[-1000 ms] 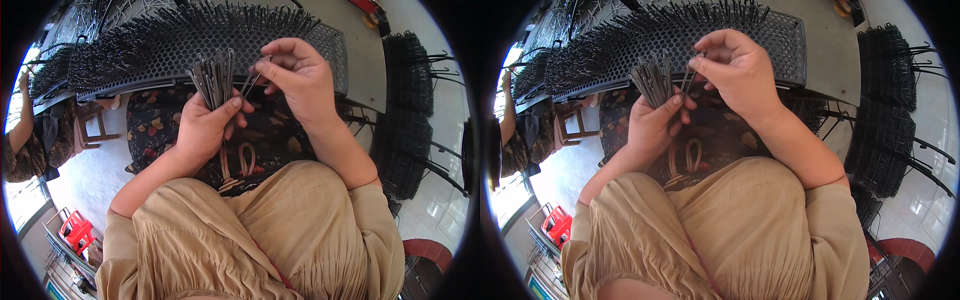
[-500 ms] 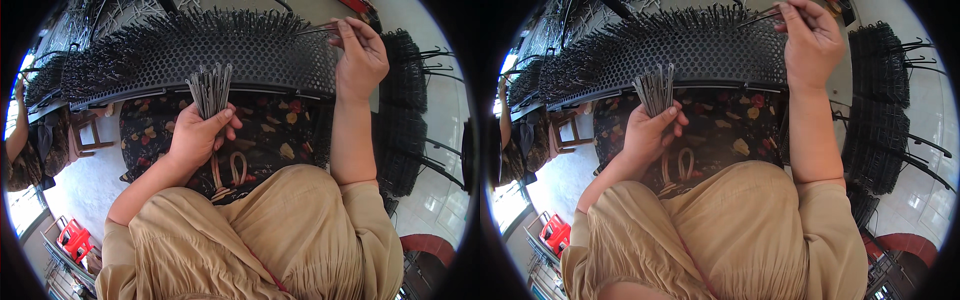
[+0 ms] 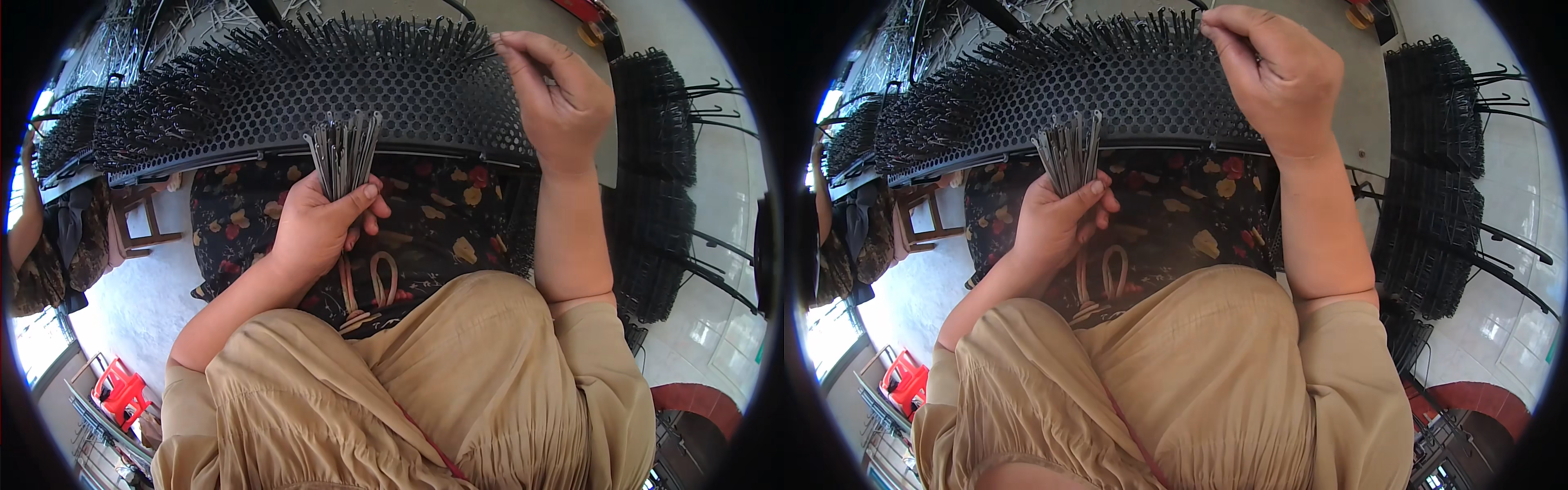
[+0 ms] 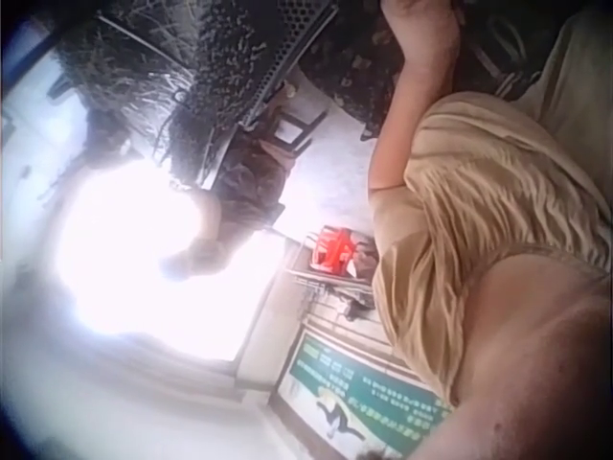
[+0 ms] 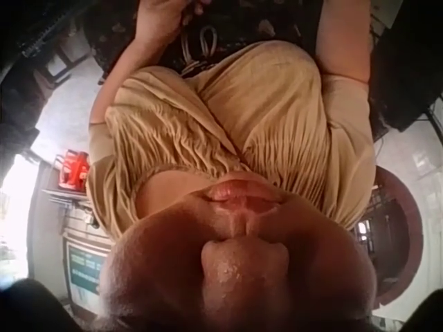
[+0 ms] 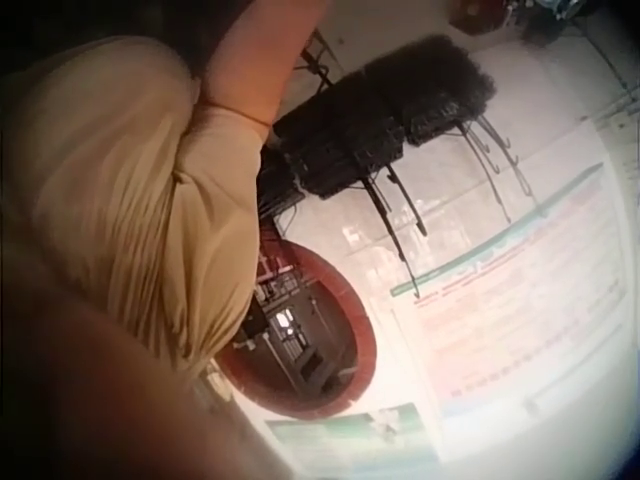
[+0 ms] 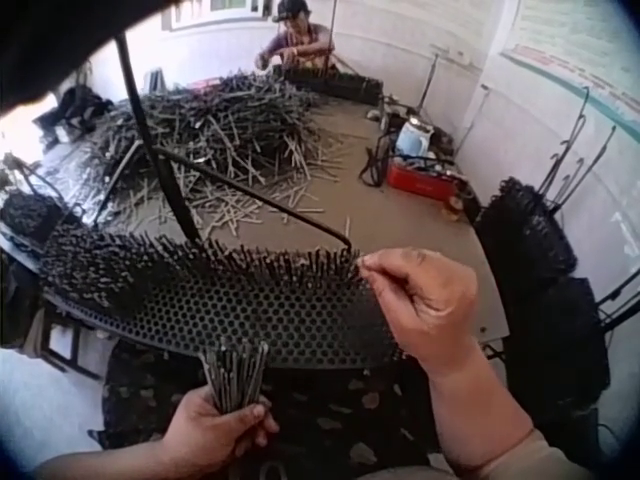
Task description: Manually sorting bundles of metal pins and placing them into a mesh grid tray.
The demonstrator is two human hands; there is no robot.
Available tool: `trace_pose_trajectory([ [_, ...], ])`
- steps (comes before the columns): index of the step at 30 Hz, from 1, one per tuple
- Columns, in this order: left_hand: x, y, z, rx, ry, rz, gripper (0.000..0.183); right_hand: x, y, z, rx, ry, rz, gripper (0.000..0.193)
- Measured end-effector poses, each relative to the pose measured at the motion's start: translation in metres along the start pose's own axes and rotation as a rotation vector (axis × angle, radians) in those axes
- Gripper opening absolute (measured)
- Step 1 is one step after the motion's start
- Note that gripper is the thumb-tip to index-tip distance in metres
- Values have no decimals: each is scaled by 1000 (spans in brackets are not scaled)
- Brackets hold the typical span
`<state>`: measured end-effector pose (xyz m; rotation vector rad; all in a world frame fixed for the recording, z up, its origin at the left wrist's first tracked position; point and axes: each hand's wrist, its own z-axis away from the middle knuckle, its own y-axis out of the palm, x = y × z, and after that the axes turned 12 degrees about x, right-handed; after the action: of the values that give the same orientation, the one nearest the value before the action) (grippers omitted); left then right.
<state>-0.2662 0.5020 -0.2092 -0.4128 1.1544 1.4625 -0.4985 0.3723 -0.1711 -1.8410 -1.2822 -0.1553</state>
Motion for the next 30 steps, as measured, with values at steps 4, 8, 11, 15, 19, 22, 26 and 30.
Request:
trace_pose_trajectory([
  [4,-1,0,0,-5,-5,-7,9,5,-11,-7,70,-77,97,10],
  [8,0,0,-1,-2,-3,1,9,1,-11,-12,190,-54,88,10],
  [11,2,-2,0,-13,4,-2,9,5,-7,-21,144,-63,38,10],
  [15,-1,1,-1,-7,8,-13,9,18,-20,-35,215,138,95,11],
  [19,1,0,1,-26,11,-20,10,20,-16,-33,75,48,8,8],
  [22,1,-2,3,-43,11,-25,10,21,-11,-33,-42,24,-119,7],
  [26,-1,0,3,-25,14,-17,10,21,-13,-32,42,8,7,7],
  [30,-1,-1,3,-27,8,-28,10,16,-7,-28,-8,50,28,8],
])
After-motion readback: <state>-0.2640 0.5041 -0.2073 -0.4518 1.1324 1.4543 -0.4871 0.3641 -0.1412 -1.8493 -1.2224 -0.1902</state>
